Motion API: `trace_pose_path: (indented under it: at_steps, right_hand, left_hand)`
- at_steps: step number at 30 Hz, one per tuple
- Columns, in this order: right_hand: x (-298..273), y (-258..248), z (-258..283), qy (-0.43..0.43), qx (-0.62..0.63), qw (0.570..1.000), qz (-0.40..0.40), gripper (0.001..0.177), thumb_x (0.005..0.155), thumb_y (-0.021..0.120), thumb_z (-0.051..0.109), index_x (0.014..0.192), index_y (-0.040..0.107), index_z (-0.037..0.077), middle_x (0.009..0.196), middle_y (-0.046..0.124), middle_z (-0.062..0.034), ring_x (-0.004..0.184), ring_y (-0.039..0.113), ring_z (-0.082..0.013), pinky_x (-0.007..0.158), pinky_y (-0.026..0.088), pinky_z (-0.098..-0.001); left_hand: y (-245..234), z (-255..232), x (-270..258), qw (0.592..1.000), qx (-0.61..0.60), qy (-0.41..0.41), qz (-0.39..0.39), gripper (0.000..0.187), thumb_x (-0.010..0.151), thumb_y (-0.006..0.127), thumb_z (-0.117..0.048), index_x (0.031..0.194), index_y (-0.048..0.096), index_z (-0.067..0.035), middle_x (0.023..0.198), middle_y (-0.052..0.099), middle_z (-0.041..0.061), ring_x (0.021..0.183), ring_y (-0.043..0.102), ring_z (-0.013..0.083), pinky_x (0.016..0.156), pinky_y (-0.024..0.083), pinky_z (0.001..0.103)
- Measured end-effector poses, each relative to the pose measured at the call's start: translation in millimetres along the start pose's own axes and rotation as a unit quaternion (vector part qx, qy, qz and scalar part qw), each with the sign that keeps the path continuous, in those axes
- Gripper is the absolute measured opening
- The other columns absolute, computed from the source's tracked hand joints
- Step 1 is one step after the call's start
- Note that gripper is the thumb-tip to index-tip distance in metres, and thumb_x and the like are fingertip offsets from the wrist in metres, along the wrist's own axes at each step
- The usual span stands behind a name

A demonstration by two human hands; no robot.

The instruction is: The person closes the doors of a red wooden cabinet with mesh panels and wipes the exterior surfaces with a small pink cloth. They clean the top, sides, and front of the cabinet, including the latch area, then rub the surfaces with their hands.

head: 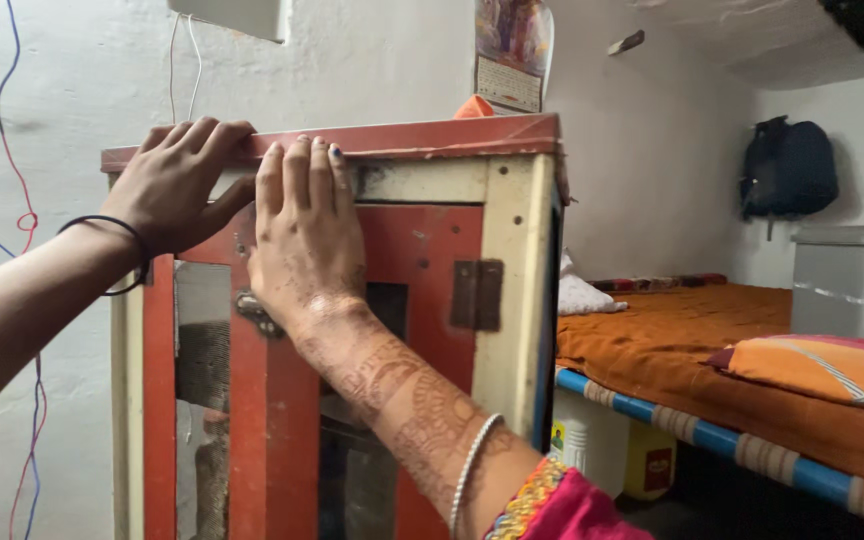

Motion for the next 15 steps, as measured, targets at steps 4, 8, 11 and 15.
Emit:
trace_pose_path:
  at_steps: [4, 8, 11, 15]
  right_hand:
    - [28, 0, 12, 0.005, 0.078, 0.995, -0.058, 0.100, 0.078, 0.075, 0.048, 0.149, 0.031, -0.008, 0.150, 0.039, -0.0251, 0.147, 0.033, -0.0363, 0.126, 0.021, -0.0467]
    - [57, 17, 37, 0.008, 0.092, 0.995, -0.036, 0.102, 0.077, 0.076, 0.053, 0.147, 0.033, -0.008, 0.147, 0.042, -0.0248, 0.145, 0.035, -0.0357, 0.125, 0.021, -0.0462]
    - [78, 33, 56, 0.020, 0.063, 0.998, 0.017, 0.103, 0.078, 0.075, 0.056, 0.147, 0.032, -0.008, 0.148, 0.042, -0.0234, 0.145, 0.035, -0.0357, 0.125, 0.021, -0.0462]
    - [103, 50, 74, 0.041, 0.049, 0.998, 0.025, 0.098, 0.075, 0.075, 0.061, 0.140, 0.042, -0.004, 0.144, 0.046, -0.0210, 0.143, 0.037, -0.0336, 0.123, 0.022, -0.0475]
  left_hand:
    - [4, 43, -12, 1.000, 0.011, -0.007, -0.005, 0.054, 0.098, 0.059, -0.053, 0.131, 0.058, -0.009, 0.121, 0.067, 0.013, 0.116, 0.064, 0.0338, 0.107, 0.043, 0.048]
    - [19, 83, -29, 0.999, -0.010, -0.051, 0.006, 0.055, 0.096, 0.060, -0.057, 0.125, 0.061, -0.010, 0.120, 0.069, 0.012, 0.119, 0.064, 0.0323, 0.107, 0.042, 0.049]
    - [29, 109, -37, 0.995, -0.015, -0.092, 0.019, 0.054, 0.098, 0.059, -0.060, 0.119, 0.064, -0.011, 0.117, 0.071, 0.011, 0.117, 0.065, 0.0319, 0.107, 0.042, 0.050]
    - [47, 141, -39, 0.987, -0.060, -0.118, 0.090, 0.059, 0.091, 0.062, -0.065, 0.114, 0.063, -0.010, 0.110, 0.071, 0.013, 0.107, 0.069, 0.0298, 0.098, 0.050, 0.050]
Point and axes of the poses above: each hand's wrist, its own x-axis towards the middle knuckle, its own y-axis out of the palm, z = x × y, the point moved 7 cm from there along x, towards the middle knuckle
